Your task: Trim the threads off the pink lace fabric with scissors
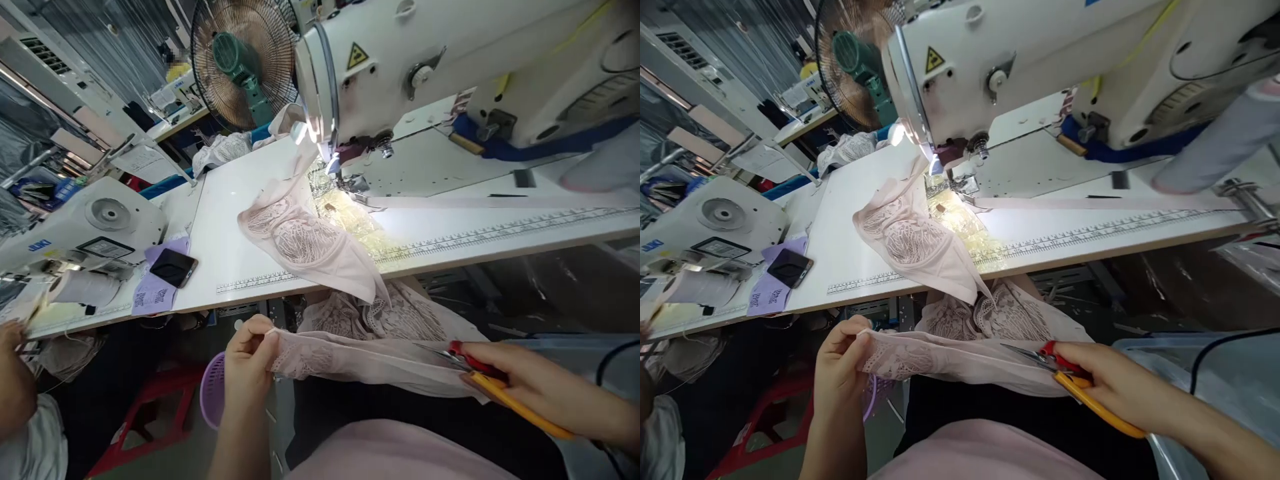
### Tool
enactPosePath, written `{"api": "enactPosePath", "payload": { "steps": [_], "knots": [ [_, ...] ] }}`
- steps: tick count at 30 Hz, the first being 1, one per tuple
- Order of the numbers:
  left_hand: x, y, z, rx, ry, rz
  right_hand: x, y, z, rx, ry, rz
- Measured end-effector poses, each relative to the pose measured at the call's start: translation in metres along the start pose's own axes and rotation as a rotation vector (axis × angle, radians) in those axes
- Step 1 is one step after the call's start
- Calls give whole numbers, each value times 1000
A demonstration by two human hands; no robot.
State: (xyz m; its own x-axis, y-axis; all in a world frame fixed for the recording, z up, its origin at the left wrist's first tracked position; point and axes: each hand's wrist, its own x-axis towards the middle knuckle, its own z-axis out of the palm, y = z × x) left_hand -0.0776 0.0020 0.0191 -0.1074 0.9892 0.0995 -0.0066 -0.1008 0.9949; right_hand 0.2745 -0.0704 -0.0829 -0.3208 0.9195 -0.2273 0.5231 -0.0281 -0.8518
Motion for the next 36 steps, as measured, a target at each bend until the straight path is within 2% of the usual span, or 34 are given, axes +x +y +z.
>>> {"api": "enactPosePath", "payload": {
  "steps": [3, 8, 12, 16, 23, 26, 30, 36],
  "knots": [
    [-4, 8, -4, 10, -38, 60, 5, -8, 7, 7, -123, 16],
    [-18, 27, -6, 20, -142, 45, 10, -5, 13, 36, -115, 32],
    [-32, 40, 3, 19, -47, -11, 14, -7, 15, 53, -171, -11],
    [-40, 48, 5, 53, -20, -12, 15, -11, 23, 57, -198, -59],
    [-36, 49, -19, 90, -103, 4, 15, -9, 30, 113, -114, -73],
    [-34, 48, -29, 116, -80, -14, 11, -8, 29, 152, -21, -43],
    [-31, 42, -42, 141, 17, -84, 4, -11, 24, 225, 120, -16],
    [-21, 27, -50, 99, 298, -279, -4, -22, 17, 320, 313, -57]
  ]
}}
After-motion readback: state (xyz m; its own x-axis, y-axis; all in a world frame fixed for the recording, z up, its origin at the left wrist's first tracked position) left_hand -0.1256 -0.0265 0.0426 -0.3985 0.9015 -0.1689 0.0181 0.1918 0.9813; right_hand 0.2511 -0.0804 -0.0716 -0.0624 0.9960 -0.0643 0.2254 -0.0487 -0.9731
